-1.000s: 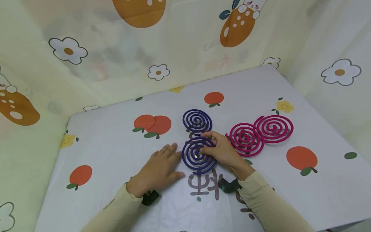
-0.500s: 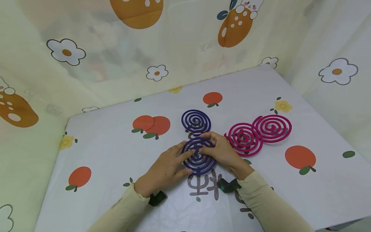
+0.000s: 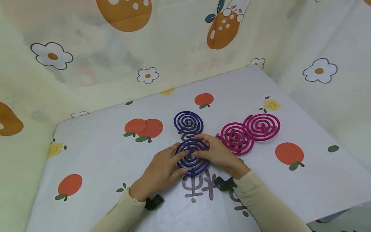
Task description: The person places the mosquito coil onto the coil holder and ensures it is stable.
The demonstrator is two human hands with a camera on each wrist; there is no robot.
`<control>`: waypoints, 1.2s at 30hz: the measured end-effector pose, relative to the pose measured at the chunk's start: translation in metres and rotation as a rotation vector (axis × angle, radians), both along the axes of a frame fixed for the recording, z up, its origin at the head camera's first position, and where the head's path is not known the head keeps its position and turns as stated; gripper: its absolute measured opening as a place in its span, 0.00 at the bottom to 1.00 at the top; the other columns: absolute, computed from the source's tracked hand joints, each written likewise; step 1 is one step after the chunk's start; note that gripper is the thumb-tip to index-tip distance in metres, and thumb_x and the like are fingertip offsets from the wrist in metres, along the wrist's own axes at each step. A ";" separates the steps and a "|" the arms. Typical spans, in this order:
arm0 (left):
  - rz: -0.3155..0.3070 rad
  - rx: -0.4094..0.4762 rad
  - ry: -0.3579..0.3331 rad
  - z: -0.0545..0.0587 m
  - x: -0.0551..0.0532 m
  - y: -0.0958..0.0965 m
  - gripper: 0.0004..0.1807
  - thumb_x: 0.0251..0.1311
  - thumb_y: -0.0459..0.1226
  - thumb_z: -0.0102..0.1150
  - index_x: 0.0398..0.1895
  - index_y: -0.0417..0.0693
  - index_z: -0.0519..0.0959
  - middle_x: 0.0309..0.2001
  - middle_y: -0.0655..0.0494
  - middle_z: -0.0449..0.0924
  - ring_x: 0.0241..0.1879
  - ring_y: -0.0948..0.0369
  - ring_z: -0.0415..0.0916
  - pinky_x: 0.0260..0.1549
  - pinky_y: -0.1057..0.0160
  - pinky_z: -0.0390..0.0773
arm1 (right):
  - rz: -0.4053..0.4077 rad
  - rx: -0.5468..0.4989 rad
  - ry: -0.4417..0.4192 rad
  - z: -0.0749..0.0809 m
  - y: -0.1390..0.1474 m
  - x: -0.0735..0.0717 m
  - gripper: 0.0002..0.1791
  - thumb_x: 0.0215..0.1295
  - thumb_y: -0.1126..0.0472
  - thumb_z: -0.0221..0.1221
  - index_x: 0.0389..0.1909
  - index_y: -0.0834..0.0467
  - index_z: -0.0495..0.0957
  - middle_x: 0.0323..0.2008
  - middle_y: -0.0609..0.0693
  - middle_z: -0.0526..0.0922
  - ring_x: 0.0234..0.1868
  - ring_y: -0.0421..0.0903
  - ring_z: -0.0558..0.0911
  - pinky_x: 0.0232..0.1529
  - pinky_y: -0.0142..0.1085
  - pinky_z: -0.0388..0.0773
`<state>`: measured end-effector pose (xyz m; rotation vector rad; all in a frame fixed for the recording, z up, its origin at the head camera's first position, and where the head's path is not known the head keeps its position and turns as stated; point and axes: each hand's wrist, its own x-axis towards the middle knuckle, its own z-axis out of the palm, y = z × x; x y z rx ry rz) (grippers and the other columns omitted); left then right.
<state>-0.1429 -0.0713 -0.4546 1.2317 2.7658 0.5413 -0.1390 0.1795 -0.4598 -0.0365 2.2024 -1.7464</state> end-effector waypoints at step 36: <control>0.072 0.038 -0.100 0.004 0.001 -0.005 0.41 0.70 0.56 0.62 0.81 0.55 0.62 0.80 0.41 0.59 0.78 0.45 0.59 0.70 0.28 0.56 | -0.059 0.936 0.237 0.052 0.170 0.018 0.32 0.65 0.61 0.68 0.69 0.65 0.74 0.74 0.78 0.58 0.74 0.82 0.54 0.63 0.77 0.60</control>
